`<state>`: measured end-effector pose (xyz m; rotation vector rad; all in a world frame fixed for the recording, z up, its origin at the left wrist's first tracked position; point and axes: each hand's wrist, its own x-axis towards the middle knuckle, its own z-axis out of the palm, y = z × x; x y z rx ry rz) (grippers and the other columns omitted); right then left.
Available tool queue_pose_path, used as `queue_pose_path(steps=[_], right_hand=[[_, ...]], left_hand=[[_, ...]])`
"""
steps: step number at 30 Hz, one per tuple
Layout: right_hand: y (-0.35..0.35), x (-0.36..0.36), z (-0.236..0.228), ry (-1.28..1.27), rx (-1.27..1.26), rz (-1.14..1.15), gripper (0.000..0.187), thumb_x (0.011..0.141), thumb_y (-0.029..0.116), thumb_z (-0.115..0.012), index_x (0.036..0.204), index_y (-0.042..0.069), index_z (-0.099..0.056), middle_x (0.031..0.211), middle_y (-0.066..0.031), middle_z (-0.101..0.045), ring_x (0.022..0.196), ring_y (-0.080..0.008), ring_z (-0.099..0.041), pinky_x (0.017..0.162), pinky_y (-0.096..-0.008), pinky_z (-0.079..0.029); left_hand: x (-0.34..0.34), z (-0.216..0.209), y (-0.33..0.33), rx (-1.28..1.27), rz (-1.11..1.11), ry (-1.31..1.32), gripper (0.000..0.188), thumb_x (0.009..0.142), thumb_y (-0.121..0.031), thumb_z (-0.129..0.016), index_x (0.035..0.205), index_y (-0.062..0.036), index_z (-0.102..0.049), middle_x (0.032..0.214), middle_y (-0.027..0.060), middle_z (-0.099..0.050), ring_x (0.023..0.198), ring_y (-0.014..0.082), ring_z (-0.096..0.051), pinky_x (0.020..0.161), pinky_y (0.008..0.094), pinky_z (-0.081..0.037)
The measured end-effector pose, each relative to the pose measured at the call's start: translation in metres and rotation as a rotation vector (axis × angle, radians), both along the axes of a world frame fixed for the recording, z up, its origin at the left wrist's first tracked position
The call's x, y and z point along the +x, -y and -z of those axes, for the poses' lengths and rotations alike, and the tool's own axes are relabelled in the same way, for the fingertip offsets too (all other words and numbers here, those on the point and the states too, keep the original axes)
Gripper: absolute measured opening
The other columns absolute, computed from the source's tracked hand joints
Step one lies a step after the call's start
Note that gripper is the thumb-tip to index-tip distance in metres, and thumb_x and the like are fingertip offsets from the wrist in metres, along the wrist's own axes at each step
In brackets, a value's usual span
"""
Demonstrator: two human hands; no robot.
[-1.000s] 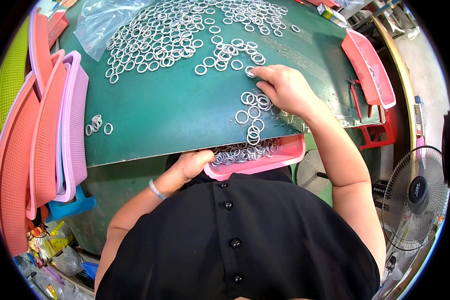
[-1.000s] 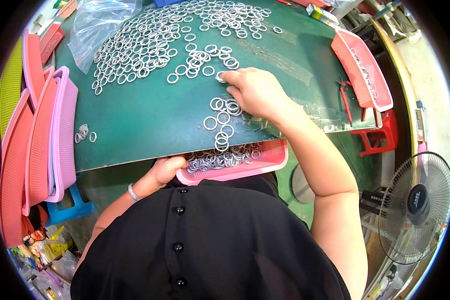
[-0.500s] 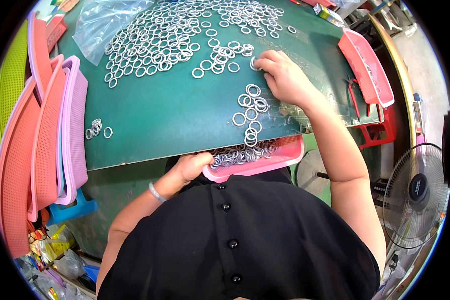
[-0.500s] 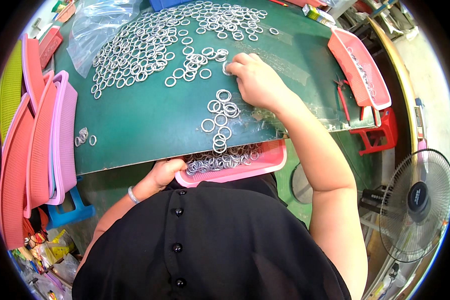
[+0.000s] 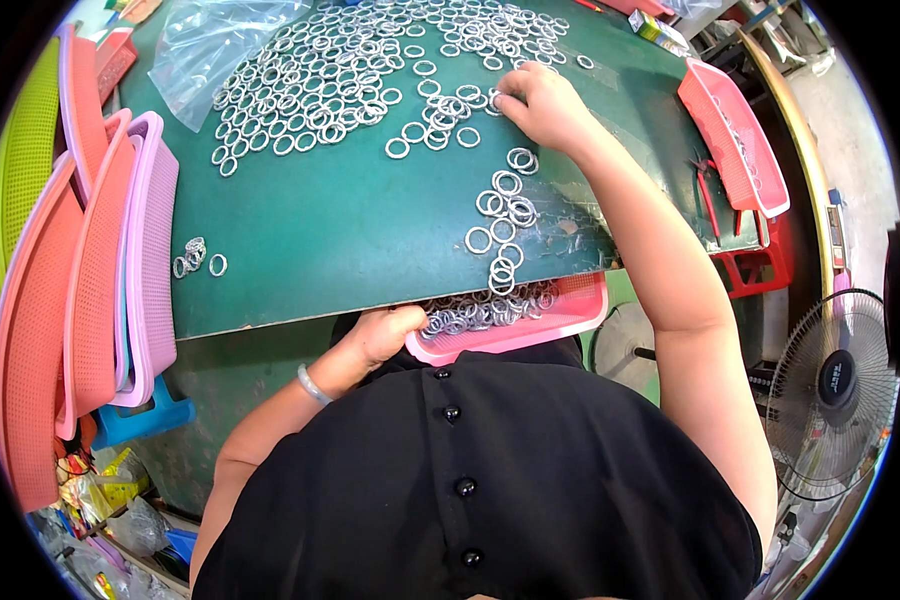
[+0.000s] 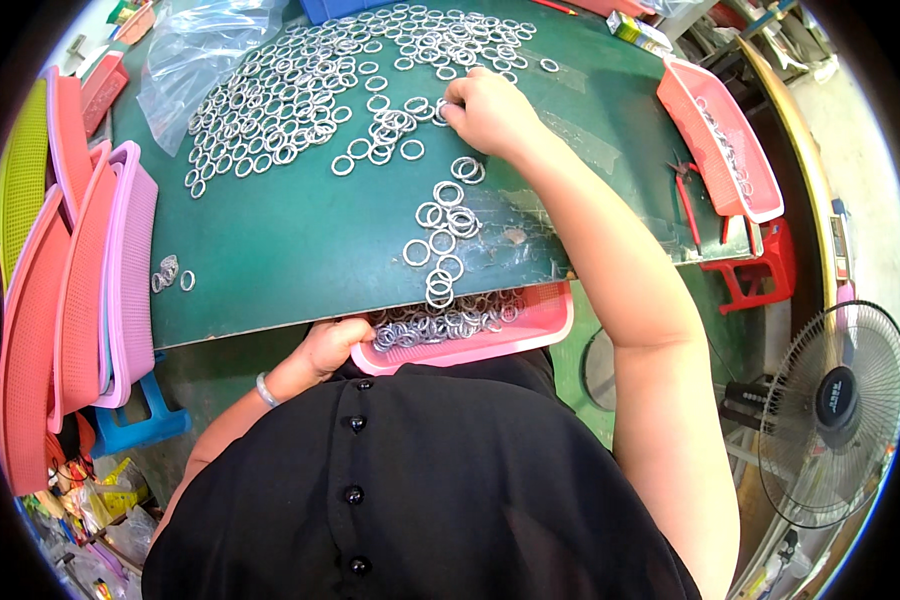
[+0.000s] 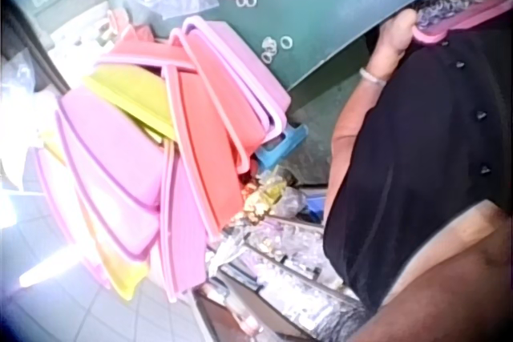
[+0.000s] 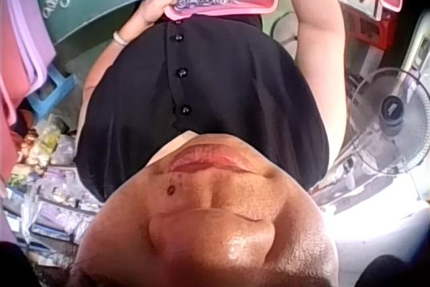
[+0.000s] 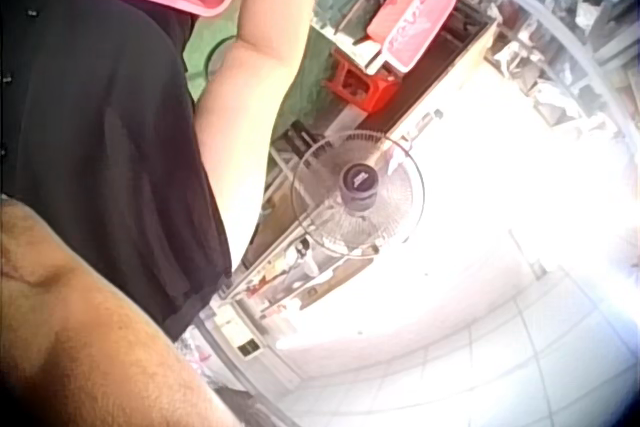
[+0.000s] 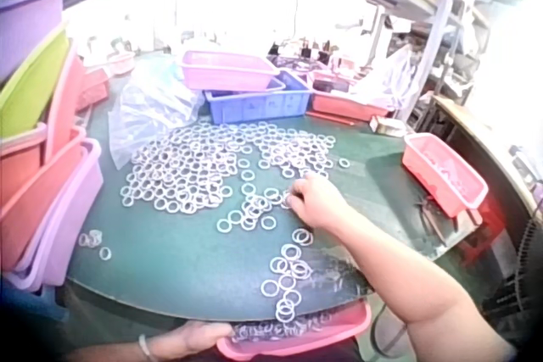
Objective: The person arranges small metal rings on a table by hand, gathers them into a pink tray, and then pours them from the tray into a clear plastic bag.
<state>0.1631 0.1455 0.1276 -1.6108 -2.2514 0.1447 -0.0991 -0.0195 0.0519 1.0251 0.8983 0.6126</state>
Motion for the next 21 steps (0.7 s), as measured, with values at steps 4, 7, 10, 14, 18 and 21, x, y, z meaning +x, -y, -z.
queue_pose_path(steps=[4, 7, 10, 14, 18, 21], right_hand=[[-0.009, 0.004, 0.001, -0.030, -0.038, -0.001, 0.020, 0.082, 0.020, -0.060, 0.089, 0.003, -0.065, 0.093, -0.0152, -0.060, 0.092, -0.0323, -0.059, 0.082, -0.0390, -0.047], [-0.006, 0.010, 0.000, -0.123, -0.079, 0.029, 0.017, 0.081, 0.018, -0.059, 0.088, 0.003, -0.064, 0.092, -0.0159, -0.060, 0.091, -0.0329, -0.059, 0.081, -0.0391, -0.047], [0.010, 0.017, -0.017, -0.057, -0.226, -0.023, 0.015, 0.078, 0.015, -0.059, 0.087, 0.003, -0.063, 0.096, -0.0166, -0.059, 0.092, -0.0335, -0.058, 0.081, -0.0389, -0.047], [0.024, 0.019, -0.044, 0.133, -0.358, -0.245, 0.022, 0.074, 0.013, -0.062, 0.093, 0.003, -0.060, 0.100, -0.0147, -0.058, 0.096, -0.0314, -0.057, 0.083, -0.0369, -0.046], [0.014, 0.011, -0.029, 0.012, -0.159, -0.325, 0.030, 0.076, 0.013, -0.063, 0.104, 0.006, -0.058, 0.098, -0.0125, -0.055, 0.097, -0.0303, -0.055, 0.085, -0.0354, -0.045], [0.013, 0.004, -0.014, 0.037, -0.061, -0.299, 0.025, 0.078, 0.013, -0.064, 0.101, 0.007, -0.060, 0.100, -0.0124, -0.055, 0.097, -0.0305, -0.054, 0.085, -0.0364, -0.045]], left_hand=[[-0.002, 0.012, 0.000, -0.014, 0.004, 0.027, 0.030, 0.069, 0.004, -0.051, 0.098, 0.0040, -0.060, 0.091, 0.0047, -0.060, 0.081, 0.0157, -0.058, 0.073, 0.0295, -0.049], [-0.003, 0.016, 0.001, -0.006, 0.007, 0.040, 0.034, 0.070, 0.004, -0.051, 0.103, 0.0044, -0.060, 0.096, 0.0059, -0.061, 0.085, 0.0166, -0.058, 0.076, 0.0302, -0.049], [-0.003, 0.012, 0.002, -0.036, 0.003, 0.006, 0.033, 0.069, 0.004, -0.051, 0.101, 0.0045, -0.060, 0.095, 0.0054, -0.060, 0.084, 0.0162, -0.058, 0.076, 0.0299, -0.048], [-0.003, 0.010, 0.000, 0.011, 0.027, 0.016, 0.029, 0.069, 0.004, -0.051, 0.097, 0.0042, -0.060, 0.091, 0.0048, -0.060, 0.083, 0.0157, -0.057, 0.074, 0.0295, -0.048], [0.002, 0.004, 0.001, 0.010, -0.029, 0.056, 0.025, 0.069, 0.004, -0.052, 0.092, 0.0039, -0.060, 0.087, 0.0039, -0.059, 0.079, 0.0150, -0.056, 0.072, 0.0292, -0.048], [0.002, 0.004, 0.001, -0.004, -0.043, 0.073, 0.024, 0.069, 0.005, -0.052, 0.091, 0.0038, -0.060, 0.086, 0.0037, -0.059, 0.078, 0.0146, -0.056, 0.071, 0.0292, -0.047]])
